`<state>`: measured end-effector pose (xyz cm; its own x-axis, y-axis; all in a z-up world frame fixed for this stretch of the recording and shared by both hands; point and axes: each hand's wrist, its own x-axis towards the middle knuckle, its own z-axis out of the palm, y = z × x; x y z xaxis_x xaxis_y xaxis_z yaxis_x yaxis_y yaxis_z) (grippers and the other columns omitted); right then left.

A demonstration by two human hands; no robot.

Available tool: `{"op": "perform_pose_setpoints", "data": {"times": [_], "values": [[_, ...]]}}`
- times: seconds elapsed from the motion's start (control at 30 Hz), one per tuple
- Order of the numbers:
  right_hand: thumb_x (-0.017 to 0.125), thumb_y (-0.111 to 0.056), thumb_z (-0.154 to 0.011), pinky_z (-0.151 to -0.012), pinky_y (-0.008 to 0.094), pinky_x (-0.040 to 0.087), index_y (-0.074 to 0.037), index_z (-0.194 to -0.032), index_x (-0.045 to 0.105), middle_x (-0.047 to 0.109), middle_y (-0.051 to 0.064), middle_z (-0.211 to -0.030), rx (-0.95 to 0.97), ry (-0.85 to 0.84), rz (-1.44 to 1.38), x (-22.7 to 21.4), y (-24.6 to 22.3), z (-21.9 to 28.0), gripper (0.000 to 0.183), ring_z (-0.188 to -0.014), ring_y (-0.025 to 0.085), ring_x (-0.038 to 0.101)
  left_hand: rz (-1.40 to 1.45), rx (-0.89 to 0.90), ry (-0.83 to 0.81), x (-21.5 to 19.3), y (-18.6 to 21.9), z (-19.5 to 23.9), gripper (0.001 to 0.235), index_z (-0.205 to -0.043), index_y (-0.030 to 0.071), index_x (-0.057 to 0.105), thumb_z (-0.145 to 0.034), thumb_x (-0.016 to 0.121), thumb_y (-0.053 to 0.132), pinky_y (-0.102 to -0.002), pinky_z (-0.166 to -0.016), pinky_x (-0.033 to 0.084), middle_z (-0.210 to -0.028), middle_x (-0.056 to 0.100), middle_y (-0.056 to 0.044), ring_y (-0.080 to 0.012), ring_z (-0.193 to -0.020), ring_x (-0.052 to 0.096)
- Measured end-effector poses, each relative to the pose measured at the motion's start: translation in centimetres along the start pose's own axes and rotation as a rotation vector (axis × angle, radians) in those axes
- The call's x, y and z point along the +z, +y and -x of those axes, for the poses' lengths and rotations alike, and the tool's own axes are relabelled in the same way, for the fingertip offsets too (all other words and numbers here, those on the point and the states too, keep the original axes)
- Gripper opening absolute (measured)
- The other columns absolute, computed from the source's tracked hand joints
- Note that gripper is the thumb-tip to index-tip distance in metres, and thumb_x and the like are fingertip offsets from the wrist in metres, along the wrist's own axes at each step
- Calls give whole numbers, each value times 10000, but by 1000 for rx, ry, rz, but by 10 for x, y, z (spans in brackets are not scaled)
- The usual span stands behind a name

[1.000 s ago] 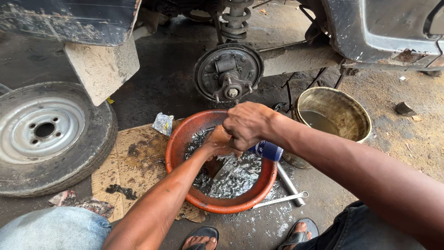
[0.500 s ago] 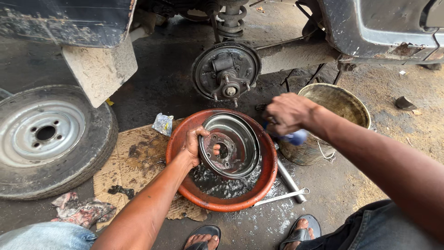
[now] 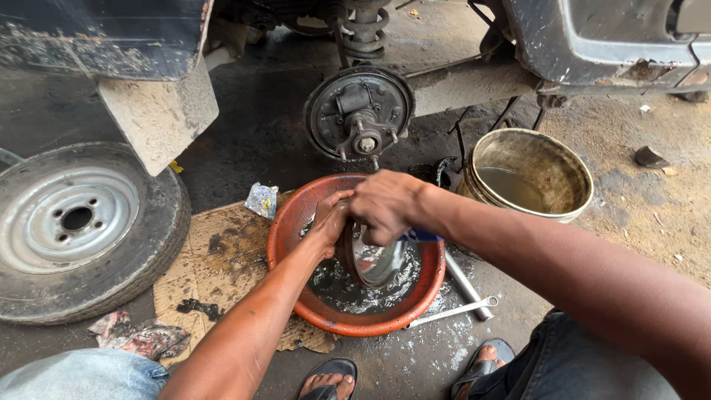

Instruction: The person cleans a brake drum by scrubbing it with a brush and rinsing it with water from a bucket. The person uses a green-handled brush to scrub the inside and outside surfaces of the drum, then pours water over it to rinse off the grime.

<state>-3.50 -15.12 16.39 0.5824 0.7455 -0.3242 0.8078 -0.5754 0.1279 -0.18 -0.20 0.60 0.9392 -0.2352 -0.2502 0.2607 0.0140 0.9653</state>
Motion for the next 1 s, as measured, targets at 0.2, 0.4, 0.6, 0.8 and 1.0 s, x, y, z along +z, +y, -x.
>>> {"op": "perform_pose_setpoints", "data": {"times": [0.2, 0.4, 0.6, 0.8, 1.0], "values": [[600, -310, -885, -522, 360, 523, -134, -806, 727, 594, 1, -632, 260, -278, 146, 50, 32, 29, 231, -554, 167, 604, -390, -30, 29, 16, 30, 19, 990, -1386, 109, 608, -432, 867, 157, -384, -790, 614, -1205, 684, -130, -310, -1005, 731], [591, -352, -1015, -512, 280, 518, -152, -967, 716, 663, 6, -738, 491, -352, 81, 99, 64, 43, 241, -615, 121, 609, -932, 136, -50, 24, 65, 45, 1158, -1442, 248, 515, -380, 976, 292, -561, -1045, 338, -1324, 675, -114, -312, -1204, 638], [715, -573, -917, -657, 382, 581, -9, -1506, 396, 715, 154, -947, 500, -211, -84, 103, 35, 27, 875, -791, 249, 695, -1132, 282, -185, 33, 98, 76, 1171, -1470, 284, 502, -391, 954, 336, -511, -1015, 365, -1091, 759, -163, -348, -1139, 685], [589, -270, -982, -742, 437, 638, -36, -1217, 680, 779, 185, -1001, 584, -133, -177, 112, 42, 32, 344, -840, 288, 782, -1137, 299, -199, 36, 114, 88, 1098, -1434, 319, 531, -406, 915, 279, -507, -1021, 362, -1086, 769, -138, -339, -1126, 690], [627, -322, -918, -829, 504, 590, -119, -1410, 498, 749, 222, -1029, 664, 102, -444, 127, 55, 37, 547, -924, 379, 733, -880, 431, -96, 17, 103, 61, 1075, -1369, 241, 552, -384, 980, 262, -457, -998, 469, -1219, 675, -133, -337, -1172, 629]]}}
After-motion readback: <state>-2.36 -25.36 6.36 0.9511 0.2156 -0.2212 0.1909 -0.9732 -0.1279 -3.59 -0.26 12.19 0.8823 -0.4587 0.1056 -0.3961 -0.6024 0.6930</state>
